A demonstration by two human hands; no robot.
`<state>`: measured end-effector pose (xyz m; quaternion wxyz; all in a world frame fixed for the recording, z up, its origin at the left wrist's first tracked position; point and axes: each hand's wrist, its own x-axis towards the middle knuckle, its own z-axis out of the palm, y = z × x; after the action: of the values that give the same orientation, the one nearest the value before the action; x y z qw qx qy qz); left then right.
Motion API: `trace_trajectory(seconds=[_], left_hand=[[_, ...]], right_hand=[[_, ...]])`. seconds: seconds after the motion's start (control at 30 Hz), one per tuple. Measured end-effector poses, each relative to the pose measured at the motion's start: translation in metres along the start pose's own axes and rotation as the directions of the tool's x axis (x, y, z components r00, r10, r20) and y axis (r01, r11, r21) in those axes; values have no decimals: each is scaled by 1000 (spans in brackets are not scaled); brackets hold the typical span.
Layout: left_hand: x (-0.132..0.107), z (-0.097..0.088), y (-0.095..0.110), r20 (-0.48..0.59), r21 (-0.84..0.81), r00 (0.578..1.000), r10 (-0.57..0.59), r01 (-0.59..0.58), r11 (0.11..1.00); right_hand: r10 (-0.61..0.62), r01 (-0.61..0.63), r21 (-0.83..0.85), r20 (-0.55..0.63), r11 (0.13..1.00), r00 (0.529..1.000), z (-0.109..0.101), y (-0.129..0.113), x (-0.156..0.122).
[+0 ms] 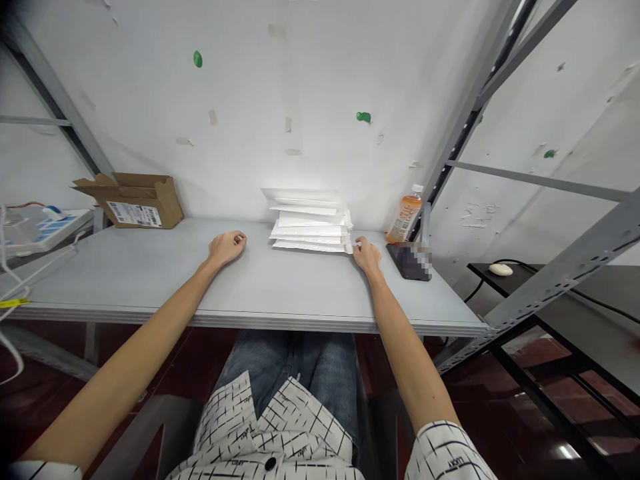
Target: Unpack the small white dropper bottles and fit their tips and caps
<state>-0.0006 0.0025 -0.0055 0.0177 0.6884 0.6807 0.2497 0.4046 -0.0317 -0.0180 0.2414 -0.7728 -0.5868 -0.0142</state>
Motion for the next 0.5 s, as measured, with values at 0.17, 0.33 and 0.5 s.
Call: trace_trajectory(seconds=[0.17, 0.33, 0.5], left_hand=[[-1, 5, 0, -6, 62, 995, 98, -98, 993], [-1, 9, -1, -20, 43, 994, 104, -103, 994], [-3, 10, -1, 17, 36, 995, 99, -99, 994]], right_hand=[[0, 0, 7, -21, 1000, 1000, -1, -1, -1], [27, -26, -41, 37, 999, 999, -2, -3, 0], [19, -18, -23, 21, 1000, 1000, -4, -3, -1]])
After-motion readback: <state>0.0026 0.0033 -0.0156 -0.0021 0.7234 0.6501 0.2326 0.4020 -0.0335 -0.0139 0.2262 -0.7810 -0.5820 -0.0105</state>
